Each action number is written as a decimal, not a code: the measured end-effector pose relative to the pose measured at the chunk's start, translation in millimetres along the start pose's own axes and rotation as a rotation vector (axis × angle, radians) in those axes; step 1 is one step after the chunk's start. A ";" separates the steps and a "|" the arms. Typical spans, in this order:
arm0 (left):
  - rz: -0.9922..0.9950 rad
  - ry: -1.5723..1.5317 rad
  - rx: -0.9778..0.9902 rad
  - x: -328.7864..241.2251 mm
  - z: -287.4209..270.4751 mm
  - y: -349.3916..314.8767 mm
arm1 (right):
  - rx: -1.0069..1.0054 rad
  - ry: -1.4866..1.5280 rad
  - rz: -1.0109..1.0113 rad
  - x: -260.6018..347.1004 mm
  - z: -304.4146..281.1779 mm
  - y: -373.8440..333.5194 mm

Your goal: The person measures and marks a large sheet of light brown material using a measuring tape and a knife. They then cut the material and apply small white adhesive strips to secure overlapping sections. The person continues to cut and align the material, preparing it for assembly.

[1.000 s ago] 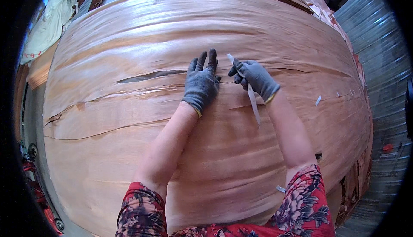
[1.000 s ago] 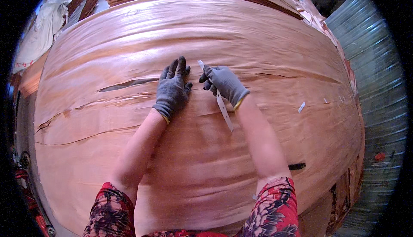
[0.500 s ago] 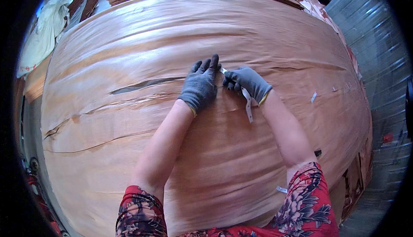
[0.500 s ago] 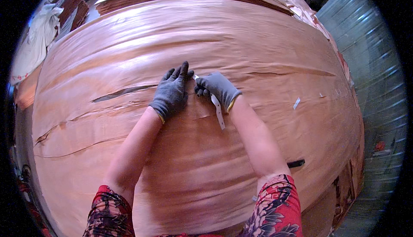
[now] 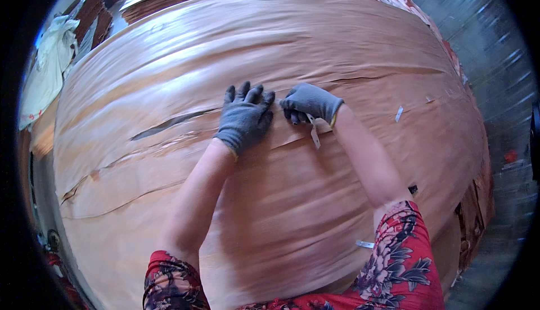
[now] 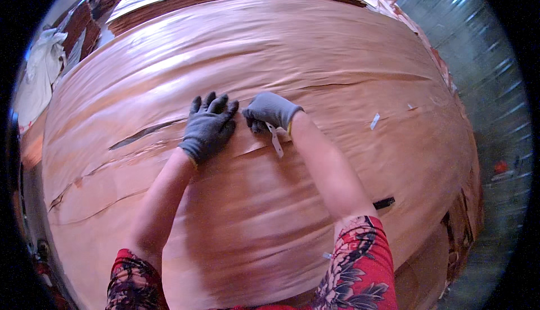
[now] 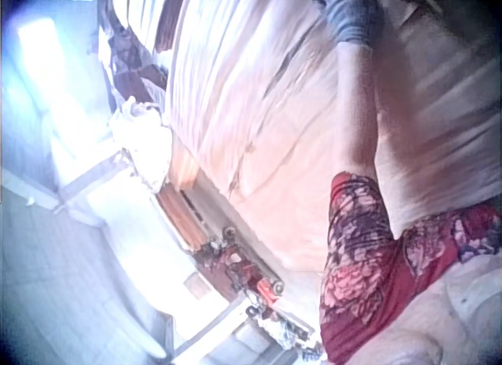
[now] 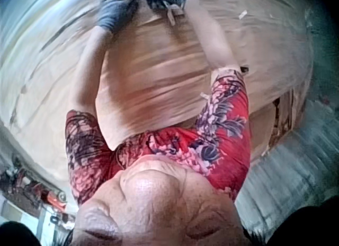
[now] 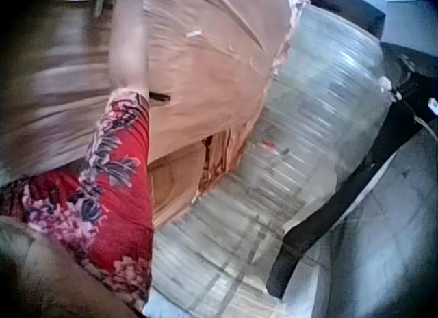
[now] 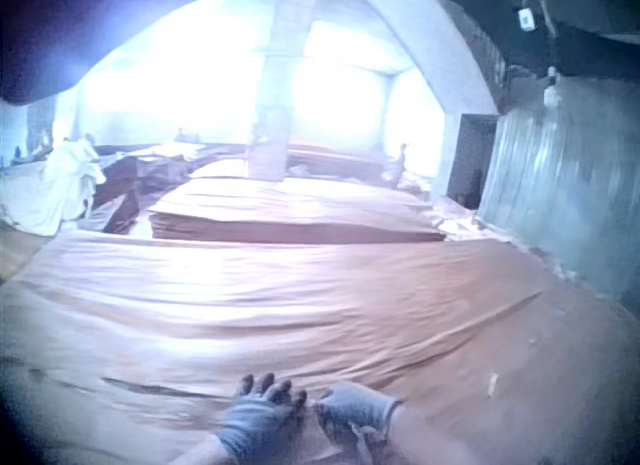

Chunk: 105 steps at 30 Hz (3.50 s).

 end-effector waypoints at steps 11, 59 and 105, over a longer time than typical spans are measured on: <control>0.030 0.008 -0.017 -5.4 -3.6 0.8 | -0.378 0.551 0.187 -133.6 -111.8 -64.7; 0.278 -0.134 0.064 -154.2 88.7 148.1 | -0.781 -0.808 0.238 -90.6 -111.4 -102.8; 0.055 -0.212 -0.286 -77.5 -28.0 -10.3 | -0.186 -0.479 0.344 -42.1 47.3 -101.2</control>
Point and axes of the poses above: each hand's wrist, its own y-axis towards the middle knuckle, its own z-axis out of the palm, x = y × z, the point moved 10 cm from there along y, towards the middle knuckle, and after that the axes turned 5 degrees about -y, right-handed, at the moved point
